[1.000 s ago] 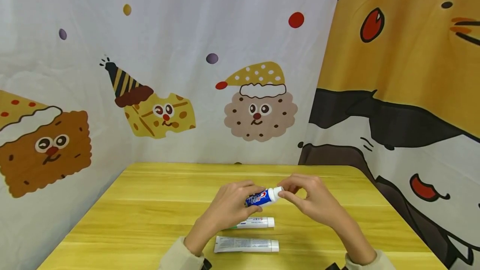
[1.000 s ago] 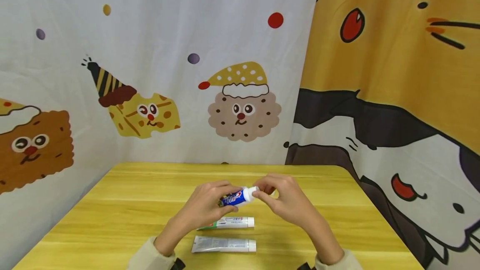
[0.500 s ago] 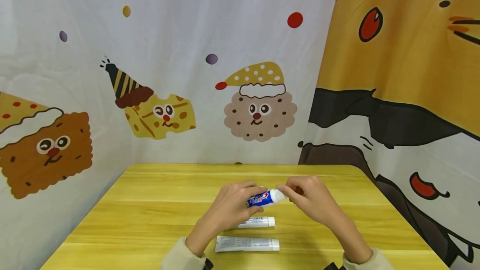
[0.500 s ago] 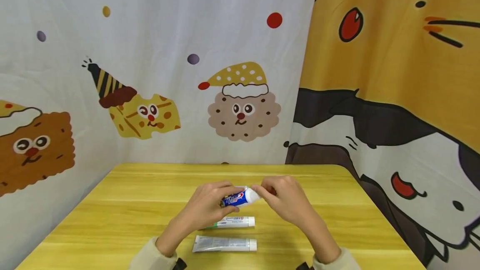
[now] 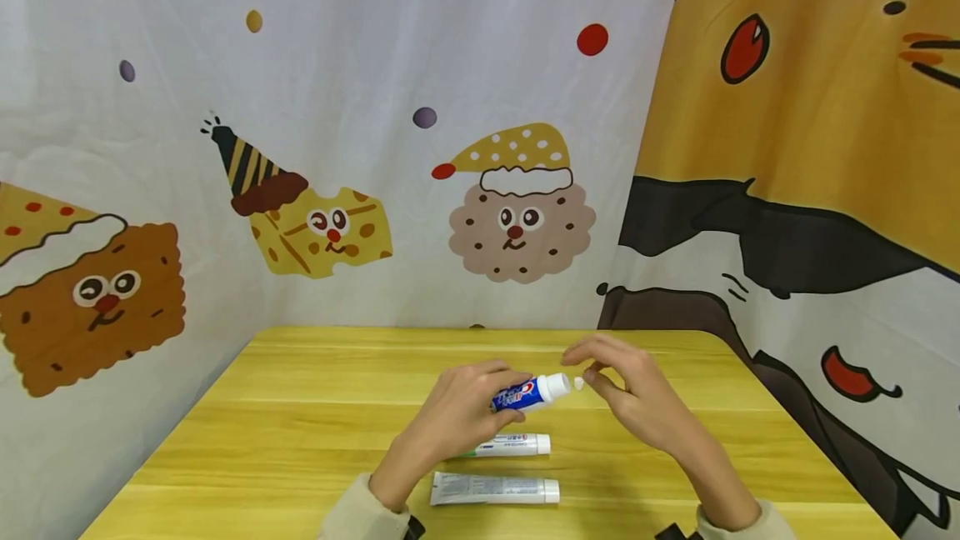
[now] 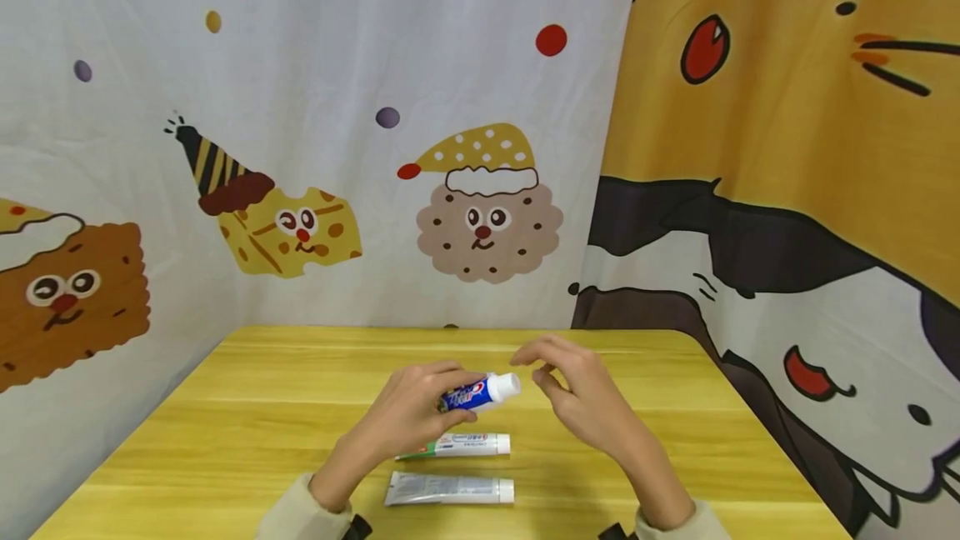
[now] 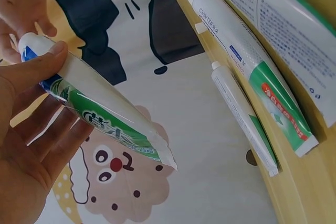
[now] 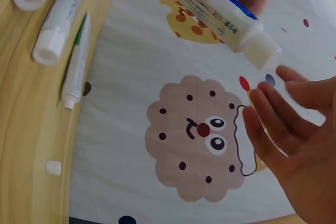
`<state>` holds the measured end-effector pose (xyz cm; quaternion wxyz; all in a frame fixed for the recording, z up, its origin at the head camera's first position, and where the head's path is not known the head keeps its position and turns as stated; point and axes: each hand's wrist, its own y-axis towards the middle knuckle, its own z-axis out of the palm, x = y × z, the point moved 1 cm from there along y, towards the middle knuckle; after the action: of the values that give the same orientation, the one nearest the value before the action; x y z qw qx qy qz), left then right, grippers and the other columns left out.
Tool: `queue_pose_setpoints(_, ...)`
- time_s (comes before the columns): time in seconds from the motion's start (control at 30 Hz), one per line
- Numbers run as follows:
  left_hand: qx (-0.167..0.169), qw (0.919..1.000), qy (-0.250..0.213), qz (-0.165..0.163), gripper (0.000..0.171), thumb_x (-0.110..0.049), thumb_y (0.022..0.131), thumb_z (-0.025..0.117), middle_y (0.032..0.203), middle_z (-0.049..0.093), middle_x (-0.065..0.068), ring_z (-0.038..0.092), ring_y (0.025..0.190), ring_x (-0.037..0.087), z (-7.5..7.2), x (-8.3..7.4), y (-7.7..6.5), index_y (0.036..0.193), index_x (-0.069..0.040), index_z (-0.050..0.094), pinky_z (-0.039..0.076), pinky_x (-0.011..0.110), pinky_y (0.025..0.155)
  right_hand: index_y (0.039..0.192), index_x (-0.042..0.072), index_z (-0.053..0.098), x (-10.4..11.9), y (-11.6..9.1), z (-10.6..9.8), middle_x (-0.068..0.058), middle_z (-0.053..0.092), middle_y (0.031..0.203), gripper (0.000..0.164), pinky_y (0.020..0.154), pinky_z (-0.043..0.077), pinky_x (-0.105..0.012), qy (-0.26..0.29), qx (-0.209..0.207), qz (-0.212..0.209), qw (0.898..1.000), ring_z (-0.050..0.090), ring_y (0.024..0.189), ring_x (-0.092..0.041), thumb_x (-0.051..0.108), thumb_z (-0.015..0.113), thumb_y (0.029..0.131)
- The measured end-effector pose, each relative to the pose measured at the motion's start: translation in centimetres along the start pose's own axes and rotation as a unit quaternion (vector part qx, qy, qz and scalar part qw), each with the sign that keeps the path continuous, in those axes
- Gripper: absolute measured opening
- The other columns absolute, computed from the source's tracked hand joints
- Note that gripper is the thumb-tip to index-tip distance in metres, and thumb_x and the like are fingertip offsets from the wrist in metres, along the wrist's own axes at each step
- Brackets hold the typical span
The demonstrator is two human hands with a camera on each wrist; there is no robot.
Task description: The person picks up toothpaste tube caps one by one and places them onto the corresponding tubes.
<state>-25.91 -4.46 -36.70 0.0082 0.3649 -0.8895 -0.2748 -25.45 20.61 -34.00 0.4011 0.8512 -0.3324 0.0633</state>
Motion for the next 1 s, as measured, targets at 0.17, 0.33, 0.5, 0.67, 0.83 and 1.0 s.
queue_pose_setpoints(0.17,-0.002,1.0,-0.003,0.0,0.046,-0.035,0.086,0.084,0.112,0.076,-0.005,0.07,0.087,0.006,0.05,0.19,-0.01,0.128,-0.021,0.073,0.054,0.018,0.073,0.113,0.019,0.073,0.21,0.14,-0.19,0.008,0.072,0.115,0.056,0.081,0.061,-0.03,0.025,0.025,-0.036,0.999,0.068,0.105,-0.011,-0.025,0.062,0.081)
queue_pose_setpoints(0.33,-0.006,1.0,-0.006,0.003,0.046,-0.034,0.085,0.085,0.11,0.076,-0.004,0.069,0.084,0.006,0.05,0.25,-0.04,0.128,-0.02,0.073,0.052,0.017,0.071,0.112,0.022,0.072,-0.14,0.05,0.09,0.007,0.074,0.111,0.055,0.079,0.061,-0.029,0.015,0.03,-0.035,0.999,0.069,0.099,-0.01,-0.023,0.065,0.08)
queue_pose_setpoints(0.5,-0.004,1.0,0.0,0.003,0.046,-0.035,0.086,0.084,0.11,0.076,-0.005,0.069,0.085,0.006,0.06,0.2,-0.08,0.128,-0.021,0.073,0.053,0.017,0.072,0.109,0.022,0.073,-0.35,-0.05,0.28,0.011,0.075,0.106,0.043,0.077,0.061,-0.031,-0.002,0.038,-0.018,0.999,0.07,0.095,-0.011,-0.011,0.074,0.082)
queue_pose_setpoints(0.67,-0.006,0.9999,0.005,0.009,0.045,-0.034,0.086,0.085,0.11,0.076,-0.004,0.07,0.086,0.006,0.1,0.13,-0.08,0.127,-0.019,0.073,0.054,0.019,0.073,0.105,0.023,0.073,-0.49,-0.12,0.35,0.014,0.074,0.098,0.026,0.074,0.06,-0.028,-0.01,0.042,-0.006,0.999,0.069,0.088,-0.006,0.006,0.08,0.087)
queue_pose_setpoints(0.83,-0.005,0.9999,0.01,0.009,0.045,-0.034,0.086,0.084,0.11,0.076,-0.005,0.07,0.085,0.006,0.15,0.05,-0.06,0.128,-0.02,0.073,0.055,0.019,0.073,0.096,0.024,0.073,-0.62,-0.18,0.39,0.019,0.072,0.091,0.007,0.07,0.058,-0.024,-0.014,0.045,0.009,0.999,0.065,0.082,0.002,0.02,0.078,0.093)
queue_pose_setpoints(1.0,-0.004,0.9999,0.012,0.01,0.045,-0.034,0.087,0.084,0.11,0.076,-0.006,0.069,0.085,0.005,0.21,-0.02,-0.01,0.128,-0.02,0.073,0.055,0.019,0.073,0.092,0.024,0.074,-0.6,-0.18,0.42,0.021,0.07,0.085,0.005,0.069,0.056,-0.023,-0.024,0.047,0.023,0.998,0.061,0.075,0.005,0.027,0.076,0.095)
